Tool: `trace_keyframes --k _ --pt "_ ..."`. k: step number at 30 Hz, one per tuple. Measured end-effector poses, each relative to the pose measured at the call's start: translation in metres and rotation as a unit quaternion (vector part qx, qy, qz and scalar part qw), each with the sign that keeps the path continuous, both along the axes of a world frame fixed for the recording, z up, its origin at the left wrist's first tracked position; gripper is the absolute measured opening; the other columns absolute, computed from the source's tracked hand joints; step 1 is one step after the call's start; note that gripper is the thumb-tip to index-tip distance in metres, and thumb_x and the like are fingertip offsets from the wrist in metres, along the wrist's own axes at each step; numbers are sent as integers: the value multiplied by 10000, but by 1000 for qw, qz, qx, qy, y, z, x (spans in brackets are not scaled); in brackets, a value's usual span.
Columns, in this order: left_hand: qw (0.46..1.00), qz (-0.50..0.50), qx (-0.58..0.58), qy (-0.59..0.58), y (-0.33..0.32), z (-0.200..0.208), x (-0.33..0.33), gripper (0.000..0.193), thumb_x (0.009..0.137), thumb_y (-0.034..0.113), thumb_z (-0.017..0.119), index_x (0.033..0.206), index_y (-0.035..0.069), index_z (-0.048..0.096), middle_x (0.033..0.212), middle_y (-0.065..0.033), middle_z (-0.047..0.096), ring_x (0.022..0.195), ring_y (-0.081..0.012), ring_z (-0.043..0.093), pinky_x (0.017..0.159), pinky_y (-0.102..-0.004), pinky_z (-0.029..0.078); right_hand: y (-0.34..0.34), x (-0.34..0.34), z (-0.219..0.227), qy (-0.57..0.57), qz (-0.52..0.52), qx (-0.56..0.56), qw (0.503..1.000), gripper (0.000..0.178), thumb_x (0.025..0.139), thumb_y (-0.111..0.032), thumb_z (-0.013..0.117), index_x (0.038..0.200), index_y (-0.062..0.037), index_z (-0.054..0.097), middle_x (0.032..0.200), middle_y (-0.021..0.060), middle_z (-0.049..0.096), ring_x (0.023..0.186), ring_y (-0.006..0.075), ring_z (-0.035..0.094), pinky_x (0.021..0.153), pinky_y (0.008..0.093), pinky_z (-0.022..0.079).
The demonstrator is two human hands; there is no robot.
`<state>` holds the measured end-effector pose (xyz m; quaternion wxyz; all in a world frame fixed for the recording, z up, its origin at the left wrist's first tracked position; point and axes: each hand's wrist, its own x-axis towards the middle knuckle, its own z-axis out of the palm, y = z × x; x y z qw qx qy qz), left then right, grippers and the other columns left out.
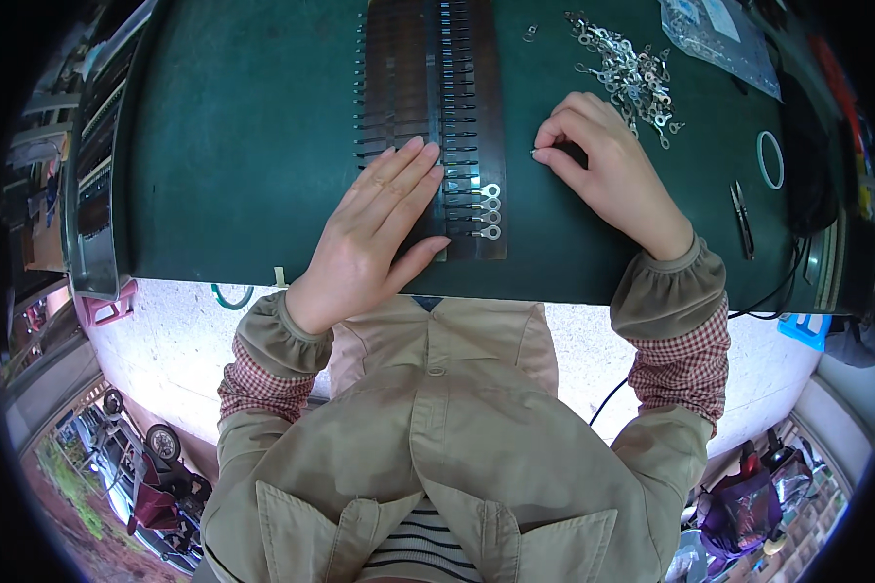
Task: The recorder is assembling small metal components onto a strip, measuring the strip with a tape measure, and packing parts into a plastic bag.
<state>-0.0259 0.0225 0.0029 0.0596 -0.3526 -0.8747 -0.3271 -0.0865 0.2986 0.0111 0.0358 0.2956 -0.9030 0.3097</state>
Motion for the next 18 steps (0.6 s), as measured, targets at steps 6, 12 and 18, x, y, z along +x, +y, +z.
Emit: trace_keyframes --k 6,12,18 --pt "1000 -2 1 -2 1 1 0 599 806 148 751 1328 -55 540 1431 -224 499 1354 -388 458 1115 -510 372 -5 -8 5 -51 37 29 998 147 786 -13 714 866 -18 591 872 67 526 844 231 537 766 322 444" --pt "1000 2 3 3 0 1 -1 598 803 146 750 1325 -59 542 1422 -223 506 1345 -389 467 1114 -510 375 -21 0 4 -79 77 -27 994 154 788 -23 721 870 -33 591 843 51 520 818 219 512 753 332 423" --pt "1000 -3 -1 11 1 0 -1 559 808 173 742 1263 -91 553 1393 -240 512 1342 -386 464 1126 -508 367 -35 3 -4 -52 93 -37 994 139 801 -60 719 842 -59 587 805 38 513 797 212 497 742 328 401"
